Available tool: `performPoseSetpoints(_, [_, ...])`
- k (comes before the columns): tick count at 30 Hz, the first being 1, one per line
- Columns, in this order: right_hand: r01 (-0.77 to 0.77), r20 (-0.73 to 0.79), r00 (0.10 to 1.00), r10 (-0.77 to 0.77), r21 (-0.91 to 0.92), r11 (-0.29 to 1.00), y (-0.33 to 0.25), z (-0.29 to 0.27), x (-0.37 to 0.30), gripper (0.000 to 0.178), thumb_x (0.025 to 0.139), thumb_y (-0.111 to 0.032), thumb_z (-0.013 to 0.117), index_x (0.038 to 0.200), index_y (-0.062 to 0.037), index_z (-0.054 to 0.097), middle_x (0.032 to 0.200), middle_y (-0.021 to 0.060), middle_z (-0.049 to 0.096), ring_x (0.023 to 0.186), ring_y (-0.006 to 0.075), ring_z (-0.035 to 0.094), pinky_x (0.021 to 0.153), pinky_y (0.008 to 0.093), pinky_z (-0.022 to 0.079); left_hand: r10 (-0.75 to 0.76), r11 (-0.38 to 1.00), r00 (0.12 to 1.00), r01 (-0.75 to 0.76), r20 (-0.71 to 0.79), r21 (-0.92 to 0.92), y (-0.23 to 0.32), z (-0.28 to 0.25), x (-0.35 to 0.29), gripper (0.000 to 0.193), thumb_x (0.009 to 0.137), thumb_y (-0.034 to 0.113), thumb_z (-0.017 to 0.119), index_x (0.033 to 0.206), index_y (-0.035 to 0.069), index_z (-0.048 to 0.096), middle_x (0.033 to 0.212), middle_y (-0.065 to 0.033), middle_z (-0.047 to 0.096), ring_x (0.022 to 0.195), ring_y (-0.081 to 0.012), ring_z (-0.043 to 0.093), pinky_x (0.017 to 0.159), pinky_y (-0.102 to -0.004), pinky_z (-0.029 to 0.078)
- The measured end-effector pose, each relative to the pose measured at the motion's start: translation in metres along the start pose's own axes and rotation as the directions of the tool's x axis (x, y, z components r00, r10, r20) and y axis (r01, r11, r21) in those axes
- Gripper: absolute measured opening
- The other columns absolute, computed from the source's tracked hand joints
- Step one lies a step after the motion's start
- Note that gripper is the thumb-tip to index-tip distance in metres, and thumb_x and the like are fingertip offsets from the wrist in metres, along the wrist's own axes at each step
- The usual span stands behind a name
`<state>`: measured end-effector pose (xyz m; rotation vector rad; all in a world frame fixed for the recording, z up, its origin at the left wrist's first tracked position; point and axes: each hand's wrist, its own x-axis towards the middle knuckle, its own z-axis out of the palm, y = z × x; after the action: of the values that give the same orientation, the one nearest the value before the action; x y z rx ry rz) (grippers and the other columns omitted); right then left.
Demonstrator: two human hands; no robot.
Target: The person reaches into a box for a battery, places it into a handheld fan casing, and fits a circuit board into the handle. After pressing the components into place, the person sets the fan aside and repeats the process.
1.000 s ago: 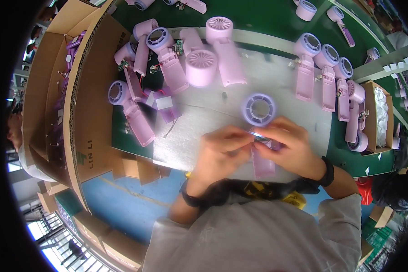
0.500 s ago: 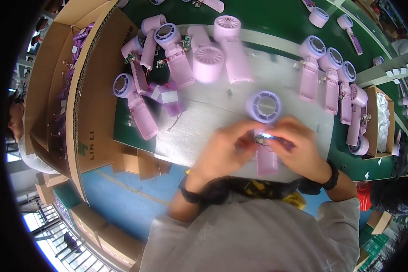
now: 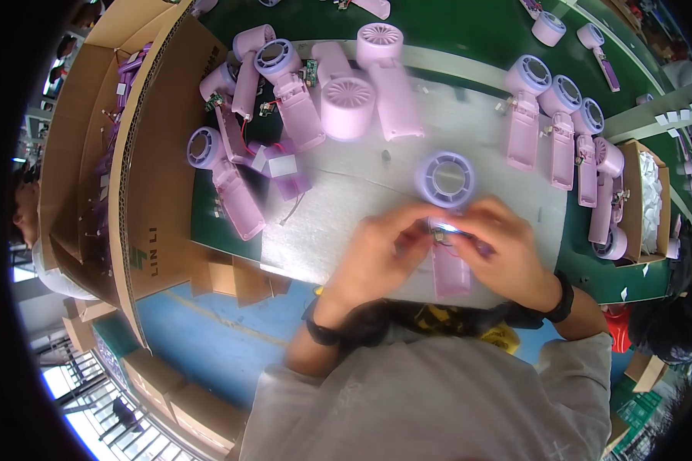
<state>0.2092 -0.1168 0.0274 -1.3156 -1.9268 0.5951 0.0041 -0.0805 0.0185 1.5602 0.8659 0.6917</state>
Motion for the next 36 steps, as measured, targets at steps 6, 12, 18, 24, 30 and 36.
performPoseSetpoints(6, [-0.050,0.004,0.999,0.049,0.037,0.998,0.001,-0.002,0.003,0.023,0.080,-0.005,0.076,0.101,-0.0048,0.067,0.086,0.0075,0.061,0.062,0.0212,0.064,0.052,0.0332,0.052,0.045,0.998,0.995,-0.041,-0.093,0.047,-0.004,0.007,0.002,0.036,0.081,-0.010,0.062,0.114,0.003,0.069,0.099,-0.0118,0.072,0.084,-0.0191,0.072,0.073,-0.0294,0.057])
performPoseSetpoints(12, [-0.279,0.169,0.951,0.260,0.099,0.955,0.003,-0.011,0.009,0.028,0.080,-0.005,0.075,0.103,-0.0025,0.060,0.088,0.0090,0.062,0.063,0.0244,0.064,0.058,0.0346,0.052,0.176,0.957,0.981,-0.150,-0.086,0.249,0.006,0.008,0.006,0.033,0.074,-0.008,0.065,0.100,0.008,0.076,0.101,-0.0151,0.071,0.081,-0.0286,0.071,0.069,-0.0333,0.056])
performPoseSetpoints(18, [-0.339,0.557,0.808,0.189,0.179,0.923,-0.001,-0.050,0.015,0.037,0.085,-0.008,0.073,0.119,-0.0012,0.058,0.108,0.0076,0.061,0.089,0.0127,0.058,0.072,0.0268,0.049,0.200,0.948,0.977,-0.173,-0.077,0.266,-0.002,0.010,0.007,0.031,0.075,-0.007,0.065,0.100,0.007,0.076,0.100,-0.0141,0.071,0.078,-0.0277,0.070,0.067,-0.0340,0.055])
performPoseSetpoints(24, [-0.539,0.557,0.777,0.293,0.347,0.768,0.000,-0.061,-0.004,0.037,0.090,-0.008,0.069,0.123,-0.0002,0.055,0.114,0.0053,0.059,0.097,0.0117,0.057,0.078,0.0265,0.049,0.218,0.956,0.973,-0.196,-0.077,0.219,-0.001,0.012,0.005,0.032,0.076,-0.007,0.065,0.102,0.007,0.076,0.097,-0.0126,0.070,0.076,-0.0259,0.070,0.065,-0.0338,0.054])
performPoseSetpoints(30, [-0.765,0.437,0.611,0.660,0.110,0.635,-0.007,-0.066,-0.004,0.023,0.090,-0.002,0.067,0.112,-0.0006,0.063,0.105,0.0047,0.064,0.085,0.0160,0.063,0.072,0.0302,0.053,0.239,0.951,0.965,-0.210,-0.110,0.228,-0.007,0.016,0.008,0.033,0.076,-0.005,0.066,0.105,0.008,0.075,0.097,-0.0118,0.070,0.073,-0.0237,0.068,0.063,-0.0321,0.052])
performPoseSetpoints(36, [-0.207,0.153,0.957,0.244,-0.224,0.952,-0.004,-0.055,-0.022,0.017,0.083,0.000,0.070,0.099,0.0007,0.066,0.102,0.0111,0.066,0.077,0.0264,0.065,0.068,0.0361,0.054,0.202,0.948,0.978,-0.181,-0.058,0.263,0.002,0.008,0.005,0.034,0.075,-0.004,0.068,0.106,0.009,0.075,0.103,-0.0095,0.069,0.069,-0.0190,0.065,0.062,-0.0295,0.051])
